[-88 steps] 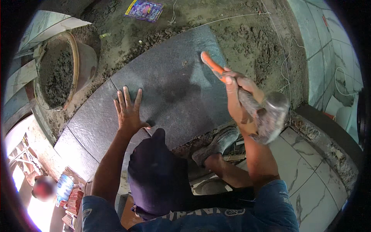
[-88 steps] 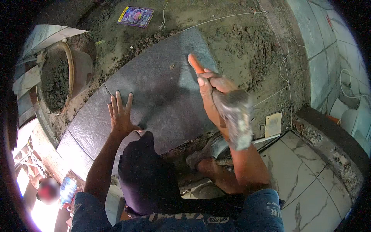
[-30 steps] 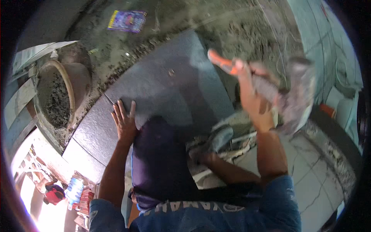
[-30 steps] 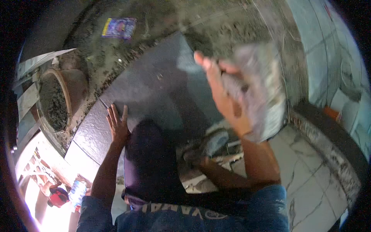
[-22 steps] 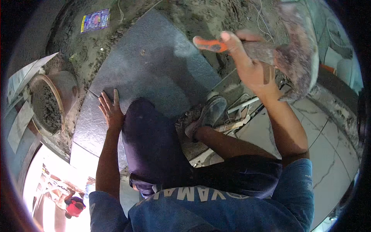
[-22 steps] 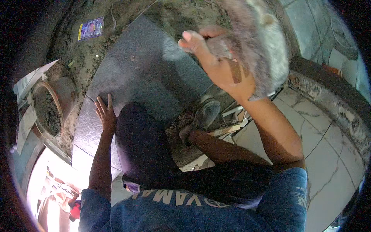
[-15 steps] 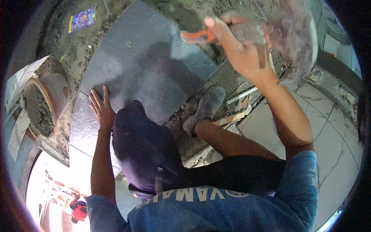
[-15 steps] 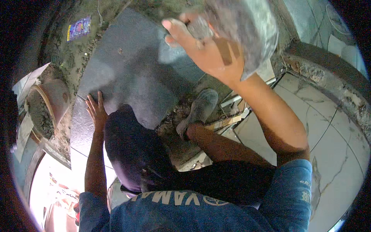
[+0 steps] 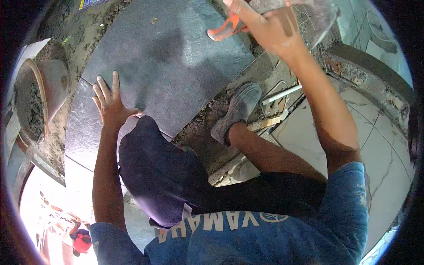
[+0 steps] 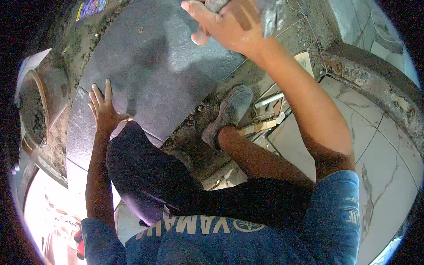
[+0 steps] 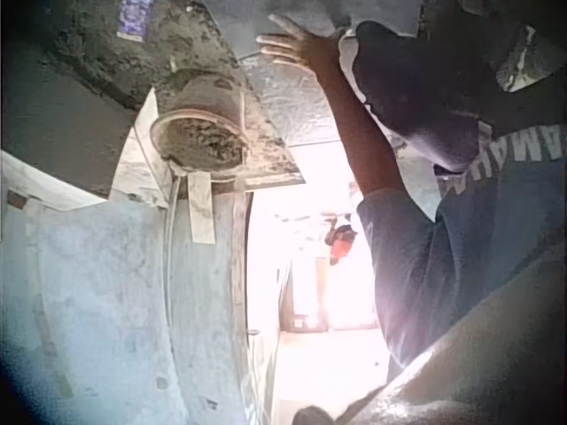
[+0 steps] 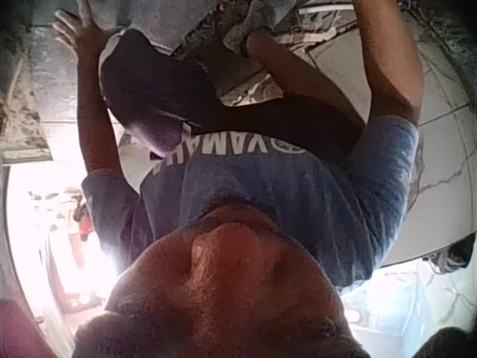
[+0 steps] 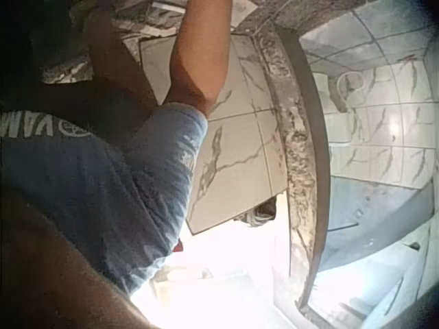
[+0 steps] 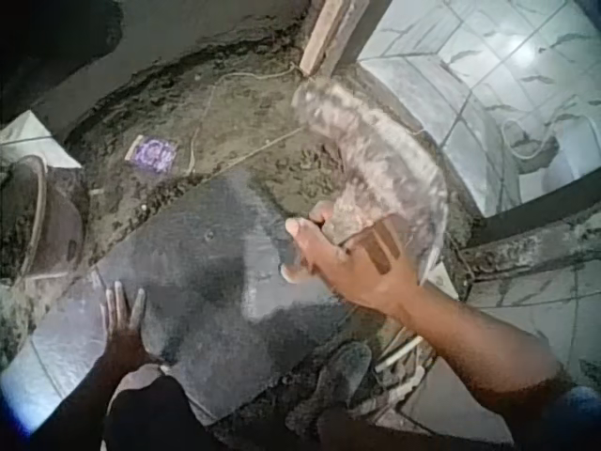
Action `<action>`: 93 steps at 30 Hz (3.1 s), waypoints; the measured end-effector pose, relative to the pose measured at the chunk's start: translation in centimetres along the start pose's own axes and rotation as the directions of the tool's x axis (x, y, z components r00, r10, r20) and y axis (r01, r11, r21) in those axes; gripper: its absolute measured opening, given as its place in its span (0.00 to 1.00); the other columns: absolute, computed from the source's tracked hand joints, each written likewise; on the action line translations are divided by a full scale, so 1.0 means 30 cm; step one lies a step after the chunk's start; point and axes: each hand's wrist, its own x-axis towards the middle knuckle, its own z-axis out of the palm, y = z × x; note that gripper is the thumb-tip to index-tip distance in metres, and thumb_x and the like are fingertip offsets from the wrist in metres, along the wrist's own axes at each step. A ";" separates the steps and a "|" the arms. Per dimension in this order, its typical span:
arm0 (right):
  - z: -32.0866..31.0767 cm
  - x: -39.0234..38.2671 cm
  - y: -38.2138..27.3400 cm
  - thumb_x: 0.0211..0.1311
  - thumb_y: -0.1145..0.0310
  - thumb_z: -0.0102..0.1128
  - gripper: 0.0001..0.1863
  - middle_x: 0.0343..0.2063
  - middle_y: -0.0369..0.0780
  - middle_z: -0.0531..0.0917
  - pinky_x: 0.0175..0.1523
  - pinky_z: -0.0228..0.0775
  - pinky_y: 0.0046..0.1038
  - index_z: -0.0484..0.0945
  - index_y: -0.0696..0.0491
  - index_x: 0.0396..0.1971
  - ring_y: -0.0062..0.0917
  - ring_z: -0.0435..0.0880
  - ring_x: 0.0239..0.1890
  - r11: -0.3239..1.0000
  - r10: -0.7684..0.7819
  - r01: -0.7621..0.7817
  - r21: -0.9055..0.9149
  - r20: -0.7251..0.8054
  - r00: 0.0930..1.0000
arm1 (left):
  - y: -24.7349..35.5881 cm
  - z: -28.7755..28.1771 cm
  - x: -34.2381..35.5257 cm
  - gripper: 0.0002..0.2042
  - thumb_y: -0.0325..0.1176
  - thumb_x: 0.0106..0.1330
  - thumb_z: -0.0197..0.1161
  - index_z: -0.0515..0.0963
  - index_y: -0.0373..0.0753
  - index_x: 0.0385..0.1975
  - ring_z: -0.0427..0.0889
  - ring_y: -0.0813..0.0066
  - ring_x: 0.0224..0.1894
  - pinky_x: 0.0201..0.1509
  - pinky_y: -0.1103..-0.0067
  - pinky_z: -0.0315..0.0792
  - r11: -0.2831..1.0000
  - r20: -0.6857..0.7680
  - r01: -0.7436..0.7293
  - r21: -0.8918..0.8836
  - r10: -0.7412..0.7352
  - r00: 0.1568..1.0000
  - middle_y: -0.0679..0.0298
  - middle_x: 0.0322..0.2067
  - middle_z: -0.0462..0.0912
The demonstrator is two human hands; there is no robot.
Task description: Positioning, tapping into place, and cleaning floor tiles on a mortar bed, followed by measuring with a tape measure.
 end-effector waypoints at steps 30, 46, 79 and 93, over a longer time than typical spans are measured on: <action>-0.208 0.049 -0.410 0.67 0.71 0.58 0.08 0.31 0.43 0.85 0.39 0.76 0.25 0.79 0.62 0.32 0.25 0.84 0.34 0.157 0.270 -0.618 0.770 0.569 0.777 | 0.238 0.014 -0.228 0.60 0.62 0.46 0.71 0.45 0.31 0.71 0.48 0.39 0.72 0.71 0.46 0.45 0.997 0.229 0.074 0.025 -0.078 0.970 0.31 0.68 0.44; -0.324 0.007 -0.408 0.70 0.70 0.55 0.08 0.35 0.39 0.84 0.45 0.74 0.23 0.81 0.58 0.37 0.24 0.84 0.39 0.439 0.333 -0.671 0.597 0.585 0.739 | 0.283 0.029 -0.301 0.58 0.52 0.41 0.77 0.49 0.35 0.71 0.51 0.37 0.70 0.73 0.56 0.49 0.993 0.186 0.099 -0.057 -0.087 0.979 0.32 0.68 0.44; -0.393 -0.168 -0.134 0.67 0.63 0.60 0.14 0.31 0.42 0.86 0.42 0.73 0.23 0.84 0.61 0.38 0.22 0.82 0.35 0.327 0.702 -0.828 0.455 0.470 0.536 | 0.342 -0.011 -0.266 0.66 0.59 0.36 0.78 0.42 0.32 0.71 0.41 0.31 0.71 0.73 0.52 0.43 0.993 0.383 0.062 0.098 -0.095 0.919 0.27 0.68 0.40; -0.294 -0.148 -0.437 0.53 0.65 0.70 0.12 0.31 0.37 0.80 0.42 0.82 0.34 0.74 0.51 0.28 0.36 0.84 0.39 0.357 0.227 -0.288 0.888 0.216 0.950 | 0.333 0.072 -0.288 0.73 0.66 0.31 0.75 0.37 0.28 0.70 0.37 0.23 0.69 0.73 0.48 0.39 0.995 0.299 0.060 0.078 -0.081 0.951 0.24 0.66 0.33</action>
